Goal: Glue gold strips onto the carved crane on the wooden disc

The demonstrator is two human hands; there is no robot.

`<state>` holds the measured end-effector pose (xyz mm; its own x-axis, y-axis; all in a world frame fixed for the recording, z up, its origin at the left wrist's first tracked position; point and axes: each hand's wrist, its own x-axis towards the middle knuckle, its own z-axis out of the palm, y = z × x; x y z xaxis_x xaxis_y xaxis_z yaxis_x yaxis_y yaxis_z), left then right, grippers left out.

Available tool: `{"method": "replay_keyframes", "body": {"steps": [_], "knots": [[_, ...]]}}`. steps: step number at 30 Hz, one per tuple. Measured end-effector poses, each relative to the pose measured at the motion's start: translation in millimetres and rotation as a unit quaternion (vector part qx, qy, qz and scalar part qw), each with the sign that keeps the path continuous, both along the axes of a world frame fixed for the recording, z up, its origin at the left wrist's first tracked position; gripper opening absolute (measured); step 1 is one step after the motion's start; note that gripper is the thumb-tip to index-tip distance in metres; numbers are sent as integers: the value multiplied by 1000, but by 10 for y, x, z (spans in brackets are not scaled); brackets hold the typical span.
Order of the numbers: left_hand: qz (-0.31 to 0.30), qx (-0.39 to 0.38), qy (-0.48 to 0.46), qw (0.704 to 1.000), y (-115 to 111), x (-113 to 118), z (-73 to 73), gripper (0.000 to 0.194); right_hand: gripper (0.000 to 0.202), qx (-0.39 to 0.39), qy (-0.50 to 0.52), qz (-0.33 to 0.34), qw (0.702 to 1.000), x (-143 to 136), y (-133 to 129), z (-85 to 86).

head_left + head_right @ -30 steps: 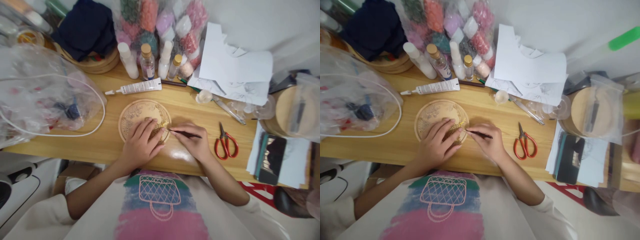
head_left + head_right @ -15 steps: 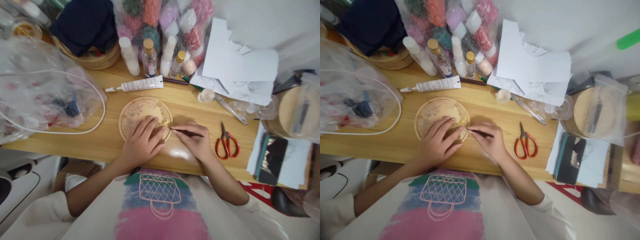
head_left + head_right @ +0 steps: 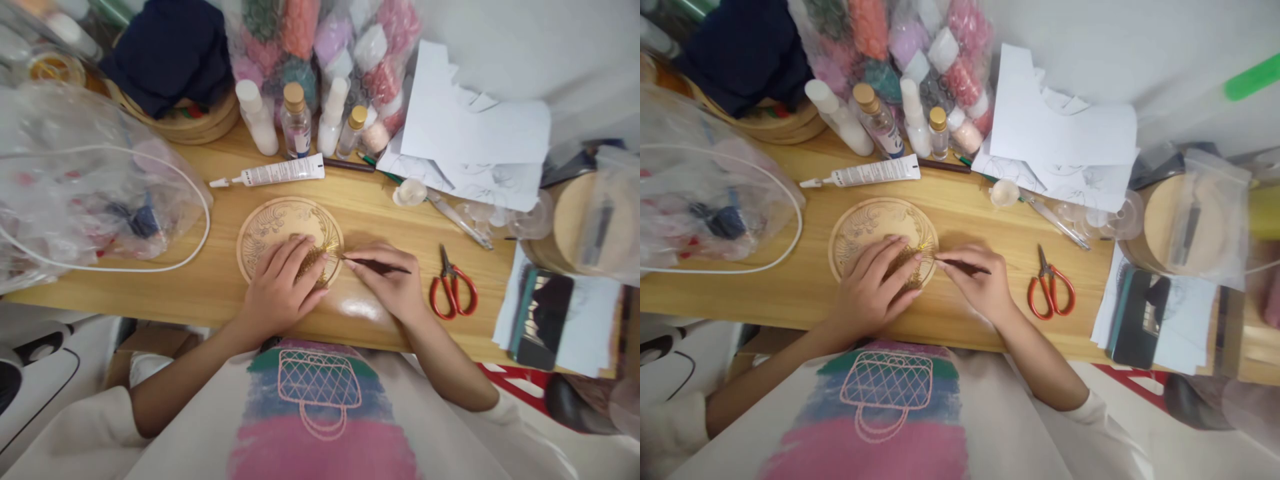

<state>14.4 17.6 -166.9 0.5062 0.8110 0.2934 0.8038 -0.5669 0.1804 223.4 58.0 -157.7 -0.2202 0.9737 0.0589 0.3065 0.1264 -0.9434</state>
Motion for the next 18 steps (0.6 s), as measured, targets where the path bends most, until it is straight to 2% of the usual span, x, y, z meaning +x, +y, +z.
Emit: {"method": "replay_keyframes", "body": {"steps": [8, 18], "knots": [[4, -32, 17, 999, -6, 16, 4, 39, 9, -75, 66, -79, 992, 30, 20, -1], [3, -13, 22, 1000, 3, 31, 15, 36, 5, -82, 84, -92, 989, 25, 48, 1]]}}
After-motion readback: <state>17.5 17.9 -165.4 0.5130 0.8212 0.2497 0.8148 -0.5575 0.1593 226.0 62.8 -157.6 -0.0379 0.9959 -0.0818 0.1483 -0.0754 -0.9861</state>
